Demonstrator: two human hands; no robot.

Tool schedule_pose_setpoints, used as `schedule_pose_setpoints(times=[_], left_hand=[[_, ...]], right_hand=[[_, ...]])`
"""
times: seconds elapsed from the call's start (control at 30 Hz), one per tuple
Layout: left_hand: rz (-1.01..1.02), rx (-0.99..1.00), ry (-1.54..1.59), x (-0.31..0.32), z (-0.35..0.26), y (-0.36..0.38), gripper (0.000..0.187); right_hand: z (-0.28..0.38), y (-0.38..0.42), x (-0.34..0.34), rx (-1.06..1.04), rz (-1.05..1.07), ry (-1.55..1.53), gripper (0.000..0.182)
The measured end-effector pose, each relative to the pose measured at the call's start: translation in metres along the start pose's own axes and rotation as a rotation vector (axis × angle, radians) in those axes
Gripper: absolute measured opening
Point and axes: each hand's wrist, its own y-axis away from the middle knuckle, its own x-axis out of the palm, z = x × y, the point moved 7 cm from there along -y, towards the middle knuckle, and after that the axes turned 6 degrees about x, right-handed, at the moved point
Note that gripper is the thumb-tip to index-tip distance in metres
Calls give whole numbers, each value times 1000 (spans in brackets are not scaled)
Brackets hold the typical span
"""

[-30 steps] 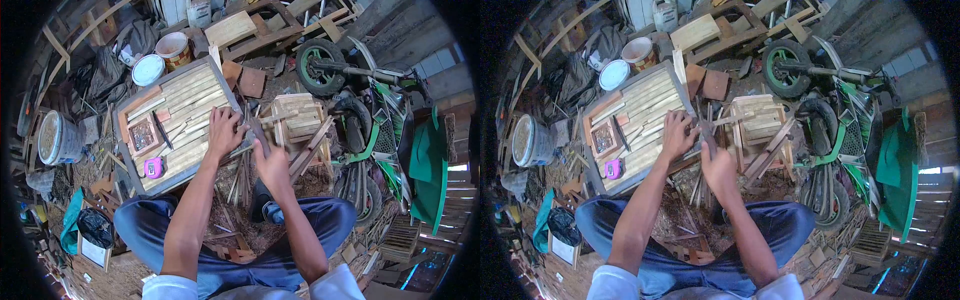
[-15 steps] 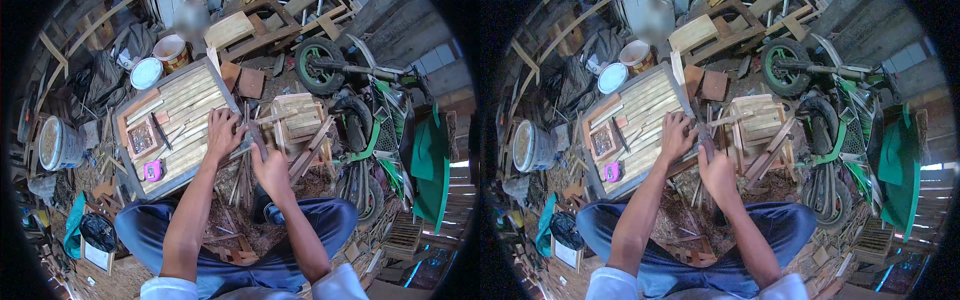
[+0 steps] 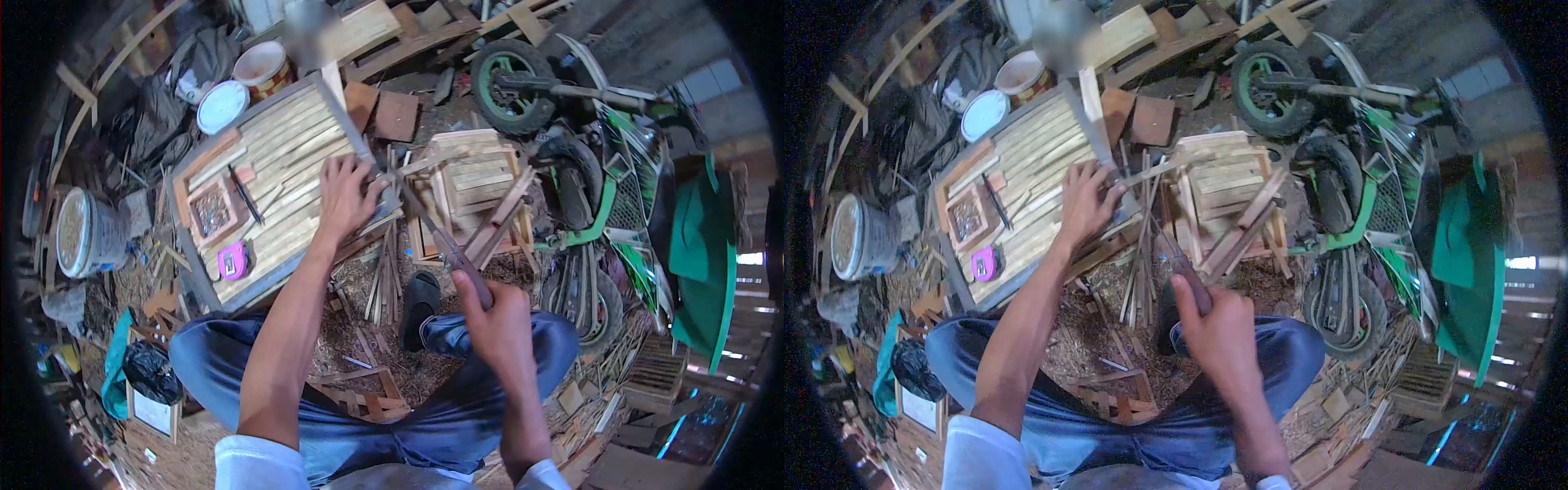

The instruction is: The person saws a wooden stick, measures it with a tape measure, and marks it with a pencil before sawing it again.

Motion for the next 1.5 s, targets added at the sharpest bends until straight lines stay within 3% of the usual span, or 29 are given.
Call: schedule_pose_setpoints(times=[0.03, 0.13, 0.17, 0.2, 0.37, 0.47, 0.57, 0.63, 0.7, 0.83, 1.0, 1.13, 1.2, 1.27, 1.3, 1.5], left_hand=[[3, 0, 0, -1, -1, 2, 33], [2, 9, -27, -4, -2, 5, 36], [27, 3, -26, -5, -3, 4, 36], [52, -7, -21, -4, -3, 5, 36], [17, -24, 4, -2, 2, 7, 32], [46, -45, 8, -2, 5, 5, 31], [-13, 26, -27, -3, -6, 7, 30], [-13, 16, -9, 1, -1, 0, 30], [4, -21, -2, 0, 0, 1, 31], [30, -38, 25, -3, -1, 2, 29], [-29, -18, 35, -6, 1, 0, 29], [12, -51, 61, -3, 2, 3, 31], [53, -54, 47, -3, 0, 3, 31], [84, -53, 30, -4, 1, 2, 31], [-26, 26, 39, -7, -3, 2, 27], [-36, -42, 67, -6, 4, 2, 29]], right_hand=[[-15, -6, -5, 1, 86, 2, 46], [-38, 19, 6, -349, 165, -197, 41], [-49, 27, 18, -354, 216, -276, 40], [-49, 33, 24, -434, 146, -347, 34], [-49, 36, 39, -244, -40, -230, 22], [-33, 25, 35, -275, -190, -294, 19], [-12, -40, 59, -300, -182, -202, 30], [9, -74, 78, -332, -176, -362, 36], [23, -77, 84, -328, -161, -327, 36], [9, -34, 66, -273, -63, -303, 32], [-44, 44, 30, -203, -97, -220, 24], [-6, -29, 72, -294, -187, -287, 29], [18, -78, 95, -258, -120, -255, 35], [25, -63, 85, -222, -97, -284, 33], [21, -49, 79, -197, -71, -280, 32], [-53, 52, 35, -147, -66, -160, 19]])
